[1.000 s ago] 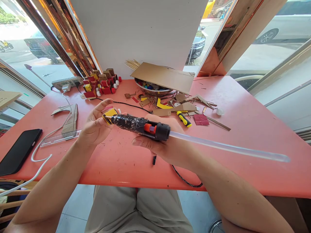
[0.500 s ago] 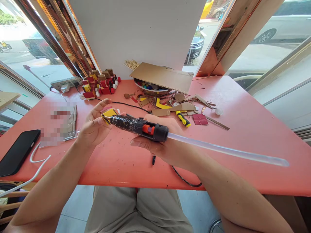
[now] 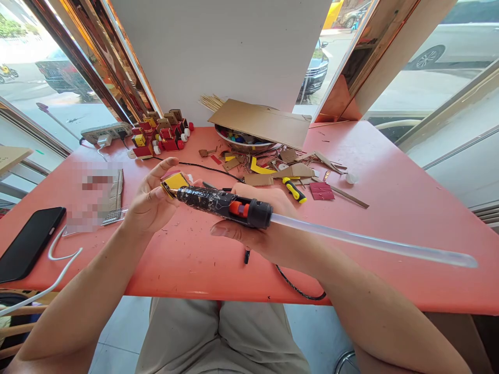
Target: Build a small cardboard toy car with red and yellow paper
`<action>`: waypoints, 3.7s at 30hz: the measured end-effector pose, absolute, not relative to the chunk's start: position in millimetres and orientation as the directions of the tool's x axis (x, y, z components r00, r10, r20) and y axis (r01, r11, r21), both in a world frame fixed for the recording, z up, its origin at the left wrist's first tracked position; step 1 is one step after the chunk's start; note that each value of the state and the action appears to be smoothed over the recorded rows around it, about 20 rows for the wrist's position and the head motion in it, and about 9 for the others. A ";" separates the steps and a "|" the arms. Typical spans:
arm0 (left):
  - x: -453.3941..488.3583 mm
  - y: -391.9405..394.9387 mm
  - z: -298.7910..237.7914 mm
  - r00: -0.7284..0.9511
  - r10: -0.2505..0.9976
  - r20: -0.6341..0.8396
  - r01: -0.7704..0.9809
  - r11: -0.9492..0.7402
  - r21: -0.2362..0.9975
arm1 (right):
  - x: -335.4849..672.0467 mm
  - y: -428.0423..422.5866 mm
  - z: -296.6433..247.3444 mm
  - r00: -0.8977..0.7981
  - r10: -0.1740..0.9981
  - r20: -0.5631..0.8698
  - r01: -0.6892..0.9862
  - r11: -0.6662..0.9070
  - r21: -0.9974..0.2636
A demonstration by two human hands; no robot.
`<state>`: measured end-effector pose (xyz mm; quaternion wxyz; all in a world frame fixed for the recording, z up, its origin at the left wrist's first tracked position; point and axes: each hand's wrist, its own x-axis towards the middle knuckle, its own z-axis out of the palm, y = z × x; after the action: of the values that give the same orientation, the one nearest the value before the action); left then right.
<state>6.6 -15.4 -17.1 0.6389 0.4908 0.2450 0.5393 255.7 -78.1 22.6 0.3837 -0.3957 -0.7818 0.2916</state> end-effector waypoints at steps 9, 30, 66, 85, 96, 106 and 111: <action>6.3 -16.1 -12.5 0.294 0.931 0.216 -0.466 -0.058 0.883 | 254.1 -84.2 45.3 -0.399 0.883 0.247 0.413 0.414 -0.811; 6.8 -17.5 -9.4 0.217 0.964 0.154 -0.523 -0.018 0.852 | 247.6 -76.4 6.0 -0.515 0.760 0.397 0.622 0.650 -0.437; 21.5 -26.3 -18.4 0.535 0.841 0.077 -0.365 0.149 0.919 | 229.7 -74.6 -6.4 -0.426 0.594 0.682 0.538 0.773 -0.337; 21.8 -28.2 -18.6 0.595 0.802 0.053 -0.336 0.188 0.923 | 225.8 -66.7 -13.5 -0.434 0.449 0.781 0.581 0.802 -0.138; 22.7 -30.4 -17.9 0.592 0.805 0.037 -0.300 0.178 0.937 | 227.5 -68.1 -15.3 -0.458 0.413 0.787 0.602 0.796 -0.067; 23.6 -33.6 -16.6 0.580 0.813 0.054 -0.296 0.148 0.944 | 222.9 -66.2 -19.9 -0.405 0.327 0.854 0.615 0.789 -0.011; 24.8 -29.3 -18.4 0.562 0.825 0.062 -0.332 0.157 0.930 | 226.2 -64.7 -17.1 -0.385 0.384 0.839 0.581 0.807 -0.103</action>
<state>24.8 -29.3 -18.4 0.7212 0.5107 0.2411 0.4011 226.2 -64.7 -17.1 0.4710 -0.2922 -0.8257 -0.1045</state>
